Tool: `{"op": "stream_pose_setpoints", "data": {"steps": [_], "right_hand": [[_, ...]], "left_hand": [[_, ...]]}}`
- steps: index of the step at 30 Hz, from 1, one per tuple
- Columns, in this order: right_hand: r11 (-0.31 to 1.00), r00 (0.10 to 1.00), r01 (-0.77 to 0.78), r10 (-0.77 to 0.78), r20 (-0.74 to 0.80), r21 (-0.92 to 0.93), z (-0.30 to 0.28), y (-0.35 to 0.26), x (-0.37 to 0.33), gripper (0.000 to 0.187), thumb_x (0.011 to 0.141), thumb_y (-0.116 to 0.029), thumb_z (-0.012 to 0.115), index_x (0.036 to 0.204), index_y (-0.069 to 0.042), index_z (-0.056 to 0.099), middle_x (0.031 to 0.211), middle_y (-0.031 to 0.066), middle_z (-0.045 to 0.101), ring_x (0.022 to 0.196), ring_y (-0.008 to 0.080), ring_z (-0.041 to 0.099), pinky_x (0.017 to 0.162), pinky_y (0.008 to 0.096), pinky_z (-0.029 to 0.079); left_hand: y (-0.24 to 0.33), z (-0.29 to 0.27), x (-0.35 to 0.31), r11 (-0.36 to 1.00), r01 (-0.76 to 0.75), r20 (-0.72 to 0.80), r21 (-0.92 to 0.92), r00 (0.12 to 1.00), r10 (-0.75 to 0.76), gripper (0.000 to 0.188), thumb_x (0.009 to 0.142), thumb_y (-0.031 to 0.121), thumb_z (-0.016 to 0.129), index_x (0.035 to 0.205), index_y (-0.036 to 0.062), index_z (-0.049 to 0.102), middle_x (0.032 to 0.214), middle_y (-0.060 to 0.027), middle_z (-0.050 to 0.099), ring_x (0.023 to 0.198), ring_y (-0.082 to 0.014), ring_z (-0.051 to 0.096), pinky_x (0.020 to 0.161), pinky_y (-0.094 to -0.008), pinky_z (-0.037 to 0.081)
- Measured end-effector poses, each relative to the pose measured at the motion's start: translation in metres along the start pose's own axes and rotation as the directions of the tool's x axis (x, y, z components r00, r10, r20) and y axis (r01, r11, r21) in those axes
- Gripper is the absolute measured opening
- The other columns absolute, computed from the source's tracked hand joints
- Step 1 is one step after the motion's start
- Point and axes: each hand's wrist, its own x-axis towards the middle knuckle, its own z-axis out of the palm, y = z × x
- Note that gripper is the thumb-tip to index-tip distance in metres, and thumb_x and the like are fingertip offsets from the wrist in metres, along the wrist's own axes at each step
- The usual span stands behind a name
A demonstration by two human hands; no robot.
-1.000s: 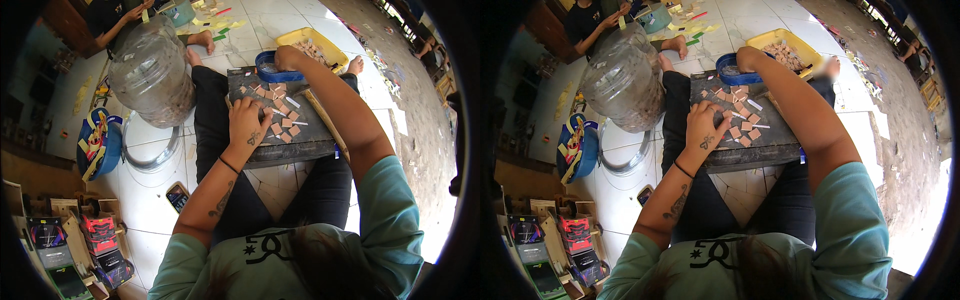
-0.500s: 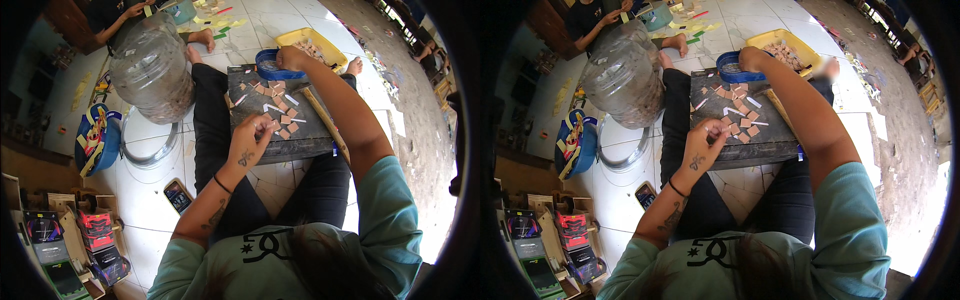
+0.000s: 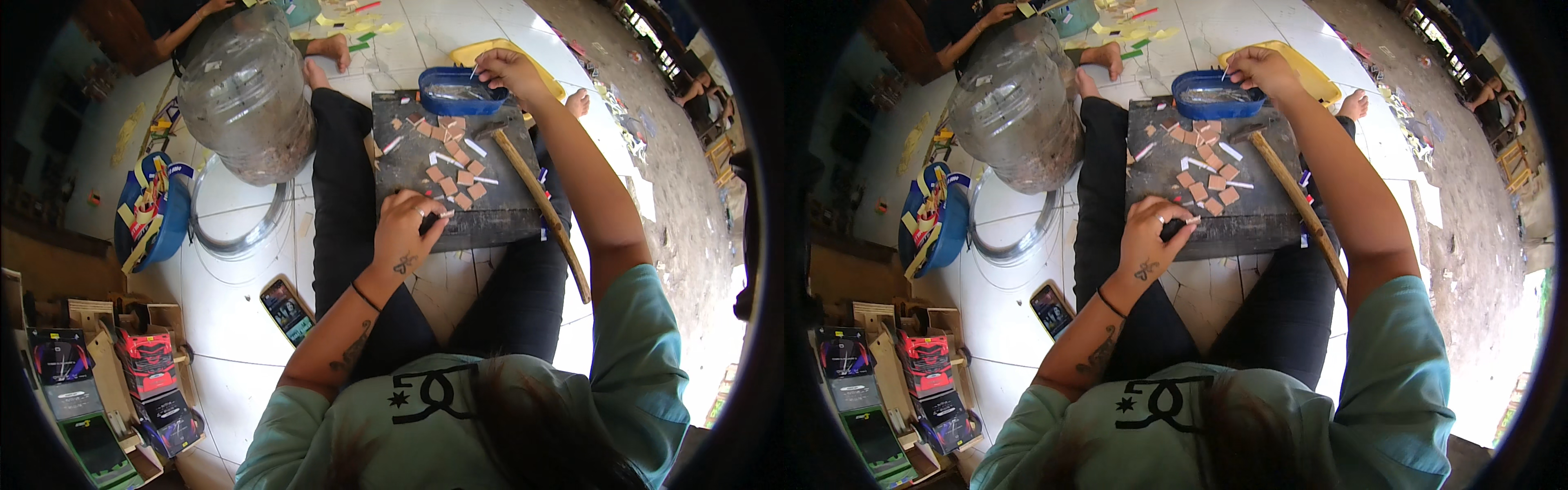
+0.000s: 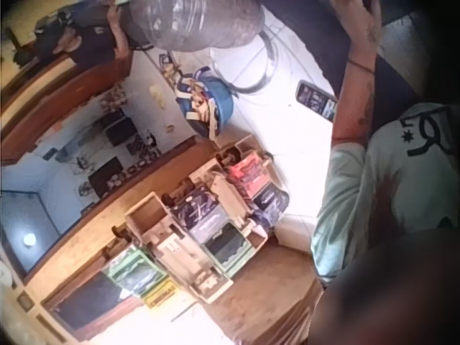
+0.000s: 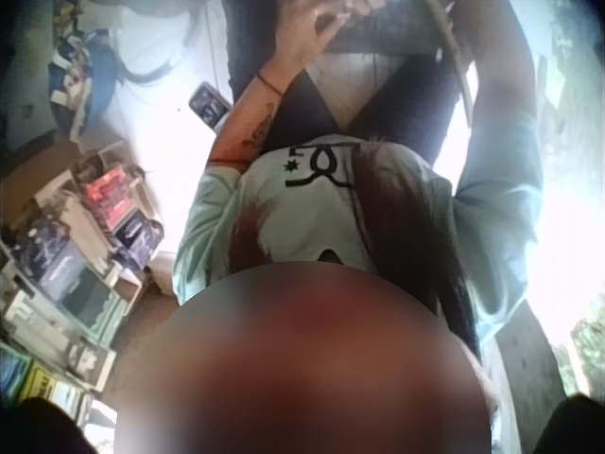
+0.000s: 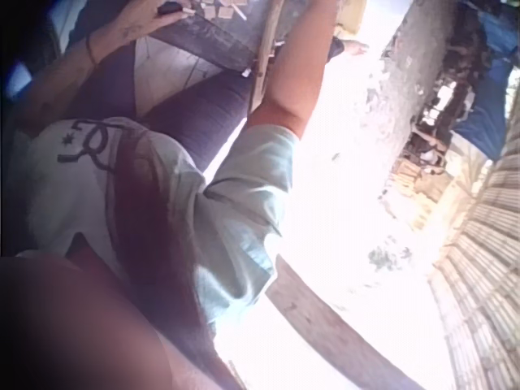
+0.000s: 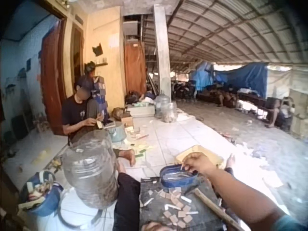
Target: The person sits on the floor and repeatedly uses a hammer to split small rectangular wooden blocks on a dark work surface. They pick up blocks from a large plastic container, place them on the surface, strike them with the hammer, and then separate the split pieces by hand.
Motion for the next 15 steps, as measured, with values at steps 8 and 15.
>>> {"op": "stream_pose_setpoints", "data": {"steps": [8,15], "right_hand": [[0.987,0.962,0.095,-0.124,0.242,0.128,0.048,0.0,-0.151,0.007,0.089,-0.001,0.06,0.095,0.0,0.062,0.086,0.0044,0.068,0.077,0.009,0.065,0.068,0.0228,0.052],[0.944,0.955,0.289,-0.272,0.117,-0.161,0.082,0.008,-0.201,0.004,0.086,0.0,0.067,0.087,0.003,0.064,0.078,0.0065,0.07,0.069,0.007,0.064,0.061,0.0235,0.051]], "left_hand": [[-0.002,0.002,-0.001,1.0,0.017,0.001,0.0,1.0,-0.017,0.011,0.075,0.015,0.077,0.081,0.0091,0.071,0.084,-0.003,0.07,0.089,-0.0219,0.062,0.083,-0.0355,0.043],[-0.002,0.003,0.0,0.999,0.036,-0.004,-0.005,0.999,-0.036,0.011,0.074,0.016,0.077,0.079,0.0078,0.071,0.083,-0.0022,0.069,0.09,-0.0208,0.061,0.083,-0.0356,0.042]]}}
